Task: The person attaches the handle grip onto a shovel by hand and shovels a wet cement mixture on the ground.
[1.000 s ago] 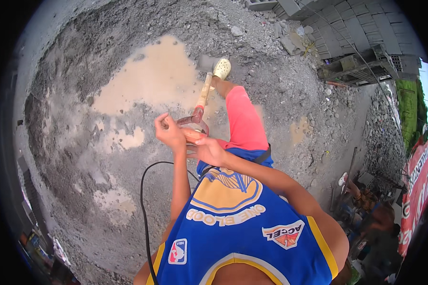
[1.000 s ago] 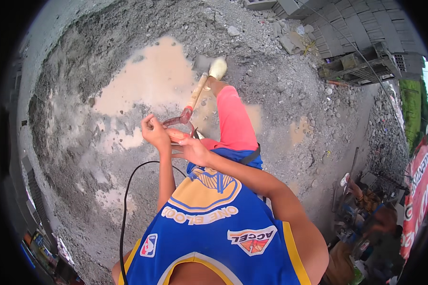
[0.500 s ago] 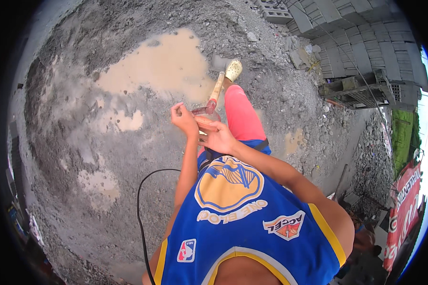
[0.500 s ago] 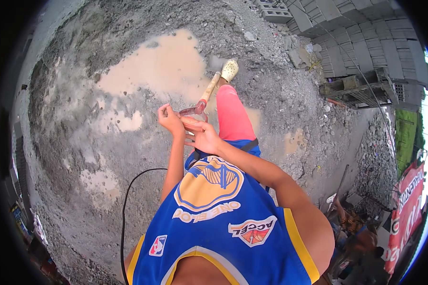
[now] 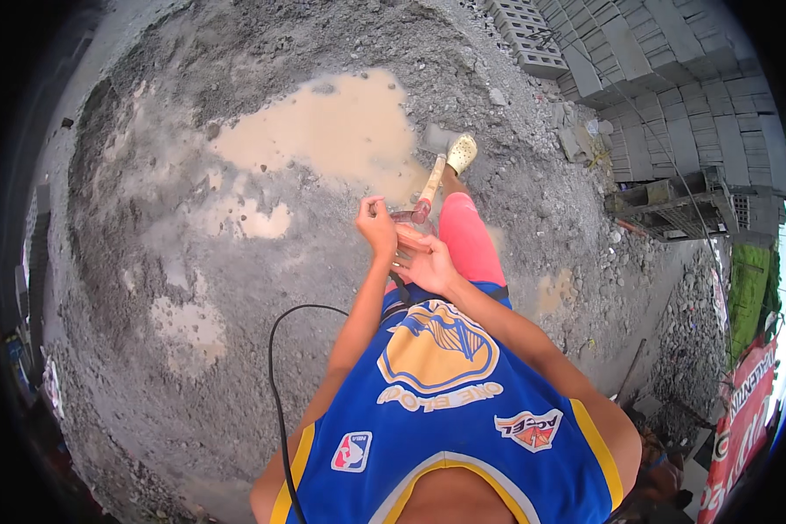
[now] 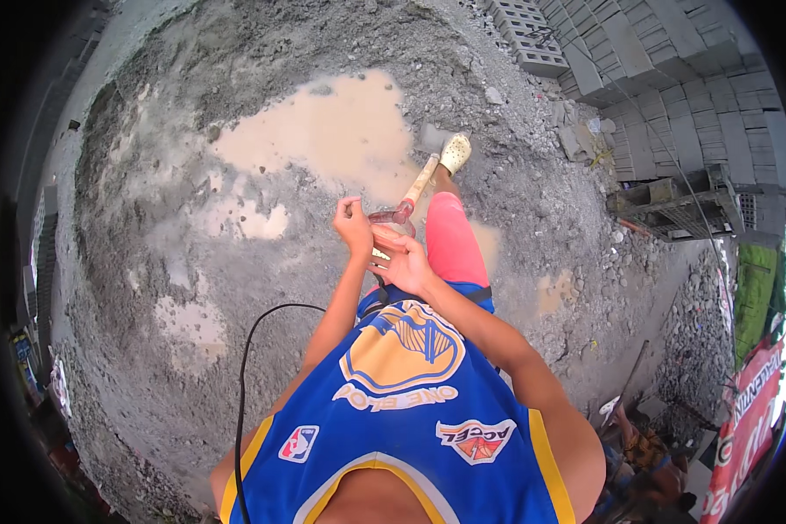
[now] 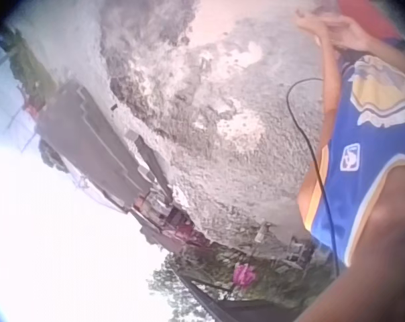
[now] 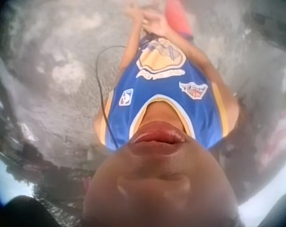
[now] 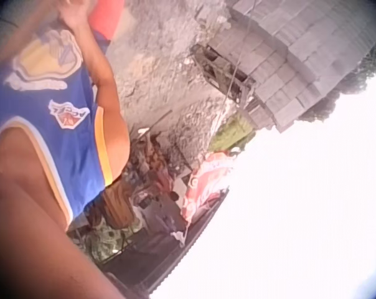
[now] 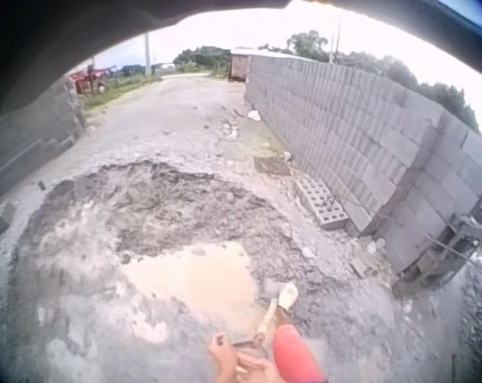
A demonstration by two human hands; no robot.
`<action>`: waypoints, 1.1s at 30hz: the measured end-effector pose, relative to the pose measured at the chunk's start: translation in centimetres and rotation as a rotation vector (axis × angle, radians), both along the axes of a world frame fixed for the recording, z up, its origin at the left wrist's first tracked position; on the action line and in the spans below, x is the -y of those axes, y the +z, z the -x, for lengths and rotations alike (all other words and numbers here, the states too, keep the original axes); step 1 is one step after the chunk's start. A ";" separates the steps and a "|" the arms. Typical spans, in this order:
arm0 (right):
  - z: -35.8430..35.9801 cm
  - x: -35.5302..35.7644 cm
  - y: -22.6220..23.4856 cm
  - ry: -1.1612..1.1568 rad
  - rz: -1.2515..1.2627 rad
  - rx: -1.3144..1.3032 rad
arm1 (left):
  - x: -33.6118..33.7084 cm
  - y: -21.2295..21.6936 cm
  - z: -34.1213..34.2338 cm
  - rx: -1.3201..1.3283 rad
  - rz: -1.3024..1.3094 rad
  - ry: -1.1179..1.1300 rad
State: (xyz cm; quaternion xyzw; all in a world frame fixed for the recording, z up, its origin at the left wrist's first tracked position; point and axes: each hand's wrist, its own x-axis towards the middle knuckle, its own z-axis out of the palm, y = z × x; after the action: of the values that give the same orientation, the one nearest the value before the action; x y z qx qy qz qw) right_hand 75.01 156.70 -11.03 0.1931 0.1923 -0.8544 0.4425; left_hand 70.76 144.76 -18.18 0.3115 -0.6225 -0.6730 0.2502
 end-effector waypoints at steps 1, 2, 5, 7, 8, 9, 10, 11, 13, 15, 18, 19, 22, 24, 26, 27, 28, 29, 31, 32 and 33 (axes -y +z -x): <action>0.0 -0.1 -0.2 0.023 -0.037 0.010 | 0.0 -0.3 -0.1 -0.014 0.002 0.018; 0.0 -0.1 -0.2 0.052 -0.073 0.018 | -0.1 -0.4 -0.6 -0.004 0.041 0.009; -0.6 0.7 0.5 0.096 -0.155 0.005 | 0.9 0.5 -2.0 0.016 0.022 -0.026; -0.3 0.4 0.1 0.081 -0.180 -0.017 | 1.2 2.2 -2.3 -0.014 -0.238 -0.050; 0.1 0.3 0.6 0.067 -0.217 -0.091 | 1.8 2.7 -2.2 -0.039 -0.231 0.017; 0.9 0.3 1.2 0.136 -0.209 -0.112 | 2.5 3.1 -2.2 -0.086 -0.258 -0.018; 1.3 0.2 2.1 0.075 -0.279 -0.218 | 3.4 3.3 -2.8 -0.125 -0.287 -0.061; 1.6 0.2 2.8 0.004 -0.348 -0.325 | 4.6 3.6 -3.5 -0.137 -0.287 -0.007; 3.0 0.6 3.3 -0.001 -0.344 -0.396 | 7.5 4.4 -4.3 -0.170 -0.372 0.022; 4.6 1.2 3.6 -0.018 -0.335 -0.461 | 10.3 5.5 -5.7 -0.172 -0.401 0.134; 6.0 3.6 3.7 -0.110 -0.317 -0.428 | 15.3 5.9 -9.0 -0.146 -0.375 0.328; 6.5 4.3 3.5 -0.081 -0.312 -0.431 | 17.0 6.6 -10.1 -0.166 -0.392 0.411; 7.8 6.6 2.5 -0.036 -0.291 -0.482 | 22.1 9.8 -14.0 -0.249 -0.445 0.647; 9.2 8.1 1.7 -0.074 -0.440 -0.628 | 25.5 12.7 -16.7 -0.349 -0.445 0.772; 11.0 9.8 1.3 -0.103 -0.448 -0.682 | 28.8 16.0 -19.1 -0.441 -0.395 0.906; 12.0 10.9 1.1 -0.153 -0.457 -0.740 | 30.3 17.4 -20.4 -0.498 -0.363 0.938; 13.2 12.0 1.0 -0.202 -0.498 -0.786 | 32.0 18.6 -21.2 -0.556 -0.336 0.954; 14.4 13.3 0.8 -0.197 -0.492 -0.783 | 33.5 20.1 -22.1 -0.605 -0.296 0.984; 17.0 15.1 0.7 -0.349 -0.337 -0.657 | 36.3 22.5 -23.3 -0.705 -0.187 1.046; 17.8 16.4 1.0 -0.378 -0.334 -0.568 | 38.2 23.5 -24.2 -0.756 -0.109 1.082; 18.4 17.5 1.1 -0.403 -0.338 -0.575 | 40.0 24.8 -25.4 -0.786 0.013 1.163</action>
State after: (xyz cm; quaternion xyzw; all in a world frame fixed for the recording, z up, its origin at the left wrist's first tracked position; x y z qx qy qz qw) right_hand 56.58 139.18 -9.89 0.0497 0.4047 -0.8998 0.1555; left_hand 96.20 104.74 6.64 0.3260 -0.2221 -0.4888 0.7781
